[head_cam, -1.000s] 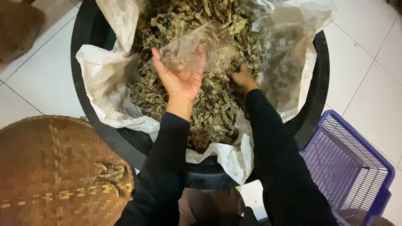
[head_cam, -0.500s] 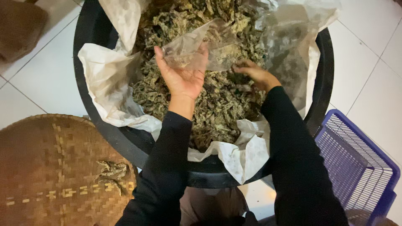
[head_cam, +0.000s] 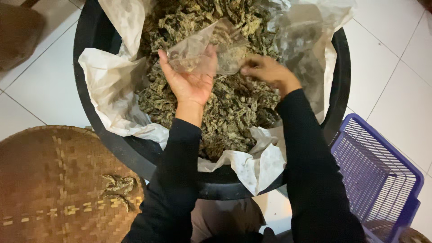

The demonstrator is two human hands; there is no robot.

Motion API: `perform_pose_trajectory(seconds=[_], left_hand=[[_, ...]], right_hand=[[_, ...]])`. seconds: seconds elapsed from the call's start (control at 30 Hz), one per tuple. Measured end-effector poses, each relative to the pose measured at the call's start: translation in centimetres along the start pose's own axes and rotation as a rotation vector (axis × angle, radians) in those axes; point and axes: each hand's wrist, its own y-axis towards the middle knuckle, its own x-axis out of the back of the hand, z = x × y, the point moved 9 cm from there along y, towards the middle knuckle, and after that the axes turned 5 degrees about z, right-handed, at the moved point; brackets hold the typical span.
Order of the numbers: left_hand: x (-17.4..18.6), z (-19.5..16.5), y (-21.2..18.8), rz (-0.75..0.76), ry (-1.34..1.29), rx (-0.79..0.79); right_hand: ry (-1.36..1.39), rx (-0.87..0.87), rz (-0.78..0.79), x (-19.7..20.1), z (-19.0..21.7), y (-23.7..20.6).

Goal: The person sits on the floor beside a large paper-lined basin of dried leaves and fills clear plastic bags with handfuls of the leaves. They press the material into each bag, seal it, and place filled bags into a basket on a digital scale, repeating the process.

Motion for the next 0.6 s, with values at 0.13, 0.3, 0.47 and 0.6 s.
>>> perform_pose_trajectory(seconds=[0.13, 0.3, 0.47, 0.6], left_hand=[[0.9, -0.6, 0.4, -0.073, 0.009, -0.021], [0.4, -1.1, 1.0, 0.002, -0.014, -0.018], [0.3, -1.9, 1.0, 0.041, -0.003, -0.06], [1.4, -2.4, 1.2, -0.07, 0.068, -0.12]], right_hand=[[0.609, 0.147, -0.03, 2.1, 3.7, -4.1], [0.983, 0.382, -0.02, 3.2, 6.4, -7.1], [0.834, 0.544, 0.094, 2.3, 9.4, -8.5], [0.698, 0.642, -0.15, 5.2, 10.5, -12.6]])
